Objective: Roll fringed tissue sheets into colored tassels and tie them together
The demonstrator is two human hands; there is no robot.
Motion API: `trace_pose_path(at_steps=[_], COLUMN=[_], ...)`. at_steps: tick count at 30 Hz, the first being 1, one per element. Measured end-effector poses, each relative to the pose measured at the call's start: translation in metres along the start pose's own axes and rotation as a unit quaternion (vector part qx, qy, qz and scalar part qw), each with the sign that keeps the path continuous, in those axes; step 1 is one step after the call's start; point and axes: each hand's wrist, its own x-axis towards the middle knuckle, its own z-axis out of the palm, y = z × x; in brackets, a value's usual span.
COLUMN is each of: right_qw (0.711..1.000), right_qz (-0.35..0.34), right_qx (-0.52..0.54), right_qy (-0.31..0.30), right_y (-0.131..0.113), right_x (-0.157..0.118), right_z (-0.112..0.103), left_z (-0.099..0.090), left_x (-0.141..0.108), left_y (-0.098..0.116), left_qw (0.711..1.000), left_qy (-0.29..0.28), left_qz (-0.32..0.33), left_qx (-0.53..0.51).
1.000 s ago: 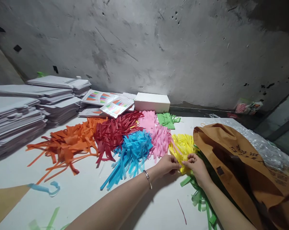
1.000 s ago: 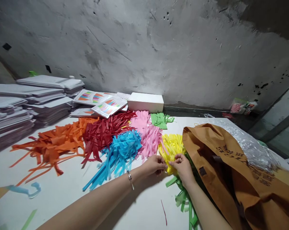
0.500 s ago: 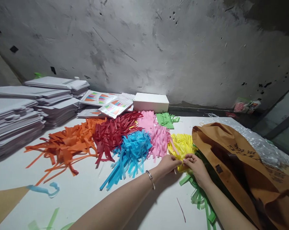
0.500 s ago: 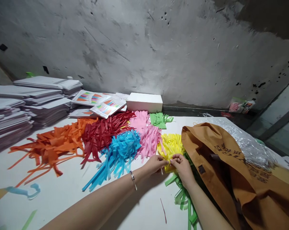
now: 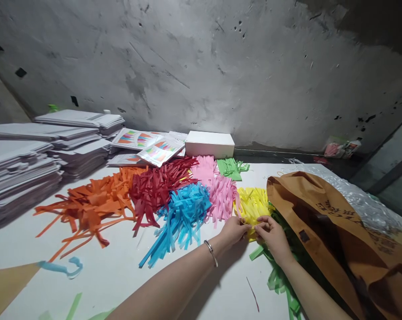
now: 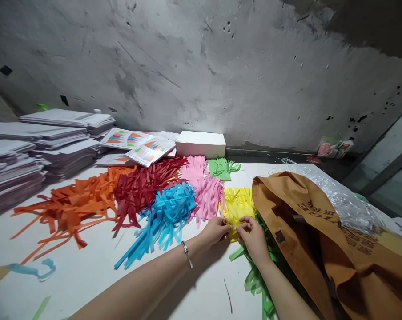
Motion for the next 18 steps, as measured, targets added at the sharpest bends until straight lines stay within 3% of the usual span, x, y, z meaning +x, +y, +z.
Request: trace_pose_path(at_steps=[13,18], right_qw=[0.998,0.998], right_qz=[-0.006,-0.008], right_qx=[-0.006,-0.023], right_qy=[0.058,0.052], right_y=[-0.008,-0.011], right_x=[-0.007,-0.011], right_z=[-0.003,-0.002], left_z=[-0.005,-0.006], left_x=[0.001,-0.002], left_y=[-0.006,-0.004], left_qw=[1.0,1.0], left_qy=[0.004,0.002], left_qz=[0.007,0.011], left_qx=[0.015,0.015])
